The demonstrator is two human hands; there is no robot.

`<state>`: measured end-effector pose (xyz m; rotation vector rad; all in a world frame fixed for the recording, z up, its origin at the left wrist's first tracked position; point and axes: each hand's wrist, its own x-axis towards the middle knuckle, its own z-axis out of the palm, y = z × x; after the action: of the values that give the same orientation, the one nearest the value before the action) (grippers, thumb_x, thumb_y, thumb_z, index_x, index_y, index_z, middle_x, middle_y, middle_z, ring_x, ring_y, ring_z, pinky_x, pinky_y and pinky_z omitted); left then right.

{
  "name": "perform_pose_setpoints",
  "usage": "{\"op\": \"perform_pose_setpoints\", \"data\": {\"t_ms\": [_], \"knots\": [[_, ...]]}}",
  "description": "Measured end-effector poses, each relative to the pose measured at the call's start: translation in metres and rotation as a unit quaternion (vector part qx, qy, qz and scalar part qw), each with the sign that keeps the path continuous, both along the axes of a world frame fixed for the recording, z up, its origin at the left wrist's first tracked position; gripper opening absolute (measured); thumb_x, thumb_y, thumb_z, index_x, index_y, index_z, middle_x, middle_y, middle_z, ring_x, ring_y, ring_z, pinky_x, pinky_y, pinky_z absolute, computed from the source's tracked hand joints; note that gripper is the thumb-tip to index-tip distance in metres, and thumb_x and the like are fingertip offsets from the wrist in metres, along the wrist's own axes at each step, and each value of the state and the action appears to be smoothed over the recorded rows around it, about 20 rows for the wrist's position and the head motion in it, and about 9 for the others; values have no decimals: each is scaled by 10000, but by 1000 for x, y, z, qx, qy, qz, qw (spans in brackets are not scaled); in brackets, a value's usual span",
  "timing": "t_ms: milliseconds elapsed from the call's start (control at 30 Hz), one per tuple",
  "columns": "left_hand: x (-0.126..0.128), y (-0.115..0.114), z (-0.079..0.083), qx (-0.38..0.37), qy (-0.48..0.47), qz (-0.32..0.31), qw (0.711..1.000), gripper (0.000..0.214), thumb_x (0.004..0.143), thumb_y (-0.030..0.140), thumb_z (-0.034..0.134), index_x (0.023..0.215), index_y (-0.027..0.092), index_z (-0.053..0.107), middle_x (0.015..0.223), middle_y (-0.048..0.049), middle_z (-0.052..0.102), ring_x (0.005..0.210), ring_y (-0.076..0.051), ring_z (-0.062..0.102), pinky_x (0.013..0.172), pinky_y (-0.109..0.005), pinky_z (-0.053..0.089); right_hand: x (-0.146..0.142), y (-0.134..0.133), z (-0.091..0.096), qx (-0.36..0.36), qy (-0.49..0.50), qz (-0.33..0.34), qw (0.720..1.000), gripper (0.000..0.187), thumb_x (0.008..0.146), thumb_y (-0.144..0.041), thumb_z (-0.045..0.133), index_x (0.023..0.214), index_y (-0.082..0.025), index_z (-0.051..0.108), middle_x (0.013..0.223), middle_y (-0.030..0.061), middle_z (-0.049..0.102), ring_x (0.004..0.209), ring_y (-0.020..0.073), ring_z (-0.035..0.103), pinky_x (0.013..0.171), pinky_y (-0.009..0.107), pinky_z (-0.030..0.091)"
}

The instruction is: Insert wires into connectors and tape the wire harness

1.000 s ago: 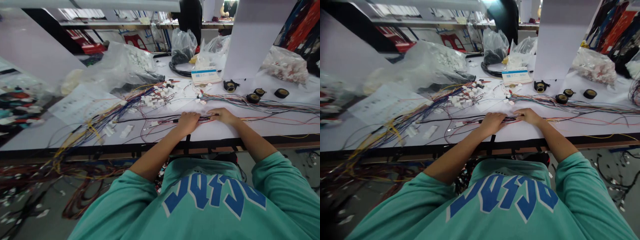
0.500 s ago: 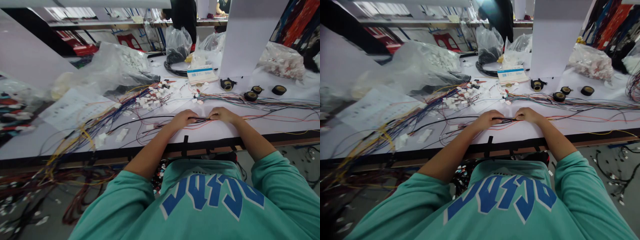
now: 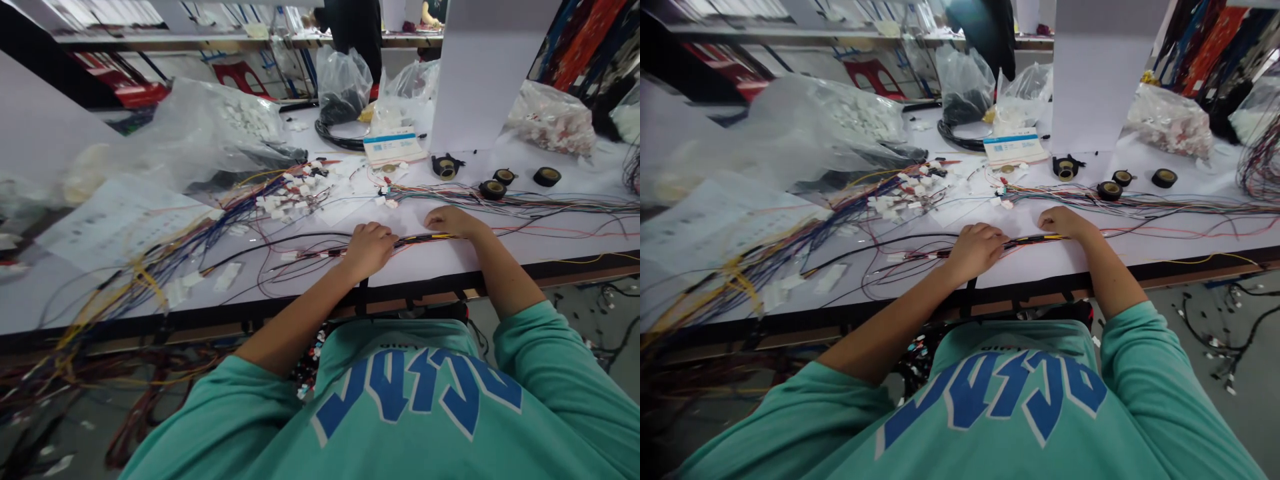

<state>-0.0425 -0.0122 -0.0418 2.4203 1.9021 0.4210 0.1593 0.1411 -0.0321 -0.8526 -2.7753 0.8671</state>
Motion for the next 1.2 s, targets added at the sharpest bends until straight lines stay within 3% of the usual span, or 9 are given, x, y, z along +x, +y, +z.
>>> {"op": "perform_pose_setpoints", "data": {"t_ms": [167, 300, 433, 633, 767, 900, 1067, 1200], "knots": [[7, 0, -5, 3, -20, -11, 1000, 221, 856, 227, 504, 947, 204, 703, 932, -147, 663, 964, -305, 537, 816, -445, 383, -2, -6, 7, -26, -7, 2, 1000, 221, 737, -272, 525, 807, -164, 705, 770, 22, 668, 711, 134, 553, 668, 241, 404], [2, 7, -17, -17, -126, -10, 992, 174, 815, 172, 528, 875, 191, 690, 840, -127, 643, 857, -272, 565, 800, -413, 413, -3, -8, 8, -89, -42, 19, 995, 247, 673, -287, 606, 863, -176, 718, 775, 12, 674, 666, 119, 543, 634, 236, 400], [-3, 14, -23, -19, -220, -22, 975, 143, 762, 157, 556, 806, 208, 682, 816, -93, 660, 812, -248, 591, 847, -410, 427, -4, -6, 6, -62, -22, 21, 998, 196, 693, -228, 542, 771, -172, 712, 670, -9, 639, 613, 100, 509, 616, 220, 376], [-4, 17, -14, -60, -144, -6, 988, 212, 793, 171, 486, 870, 185, 682, 912, -68, 701, 903, -224, 611, 882, -383, 454, -6, -7, 4, 7, -14, 8, 1000, 201, 712, -199, 514, 771, -154, 701, 731, 13, 661, 651, 102, 516, 628, 209, 356], [-4, 19, -13, -66, -109, -5, 992, 243, 803, 175, 457, 894, 174, 683, 912, -63, 706, 893, -219, 613, 854, -371, 472, -1, -4, 4, 12, -41, -14, 999, 189, 723, -203, 518, 785, -148, 687, 743, 19, 660, 665, 109, 526, 629, 210, 356], [-4, 17, -17, -38, -90, -26, 995, 257, 817, 170, 445, 896, 162, 689, 899, -78, 701, 862, -219, 605, 831, -379, 471, 6, -2, 8, -1, -62, -17, 998, 198, 729, -236, 546, 848, -162, 686, 787, 21, 668, 697, 116, 545, 640, 207, 370], [-6, 12, -24, 56, -60, -14, 997, 217, 821, 202, 492, 833, 172, 707, 896, -108, 674, 917, -252, 572, 777, -397, 452, 5, -9, 17, 1, -96, 22, 995, 227, 708, -216, 551, 878, -165, 693, 859, 39, 667, 735, 130, 553, 669, 221, 382], [-11, 17, -34, 74, -129, -81, 986, 198, 828, 162, 468, 805, 171, 665, 873, -76, 676, 874, -192, 590, 808, -360, 457, -1, -16, 20, 42, -116, 11, 992, 193, 675, -147, 509, 786, -149, 667, 845, 50, 656, 741, 137, 540, 662, 230, 354]]}}
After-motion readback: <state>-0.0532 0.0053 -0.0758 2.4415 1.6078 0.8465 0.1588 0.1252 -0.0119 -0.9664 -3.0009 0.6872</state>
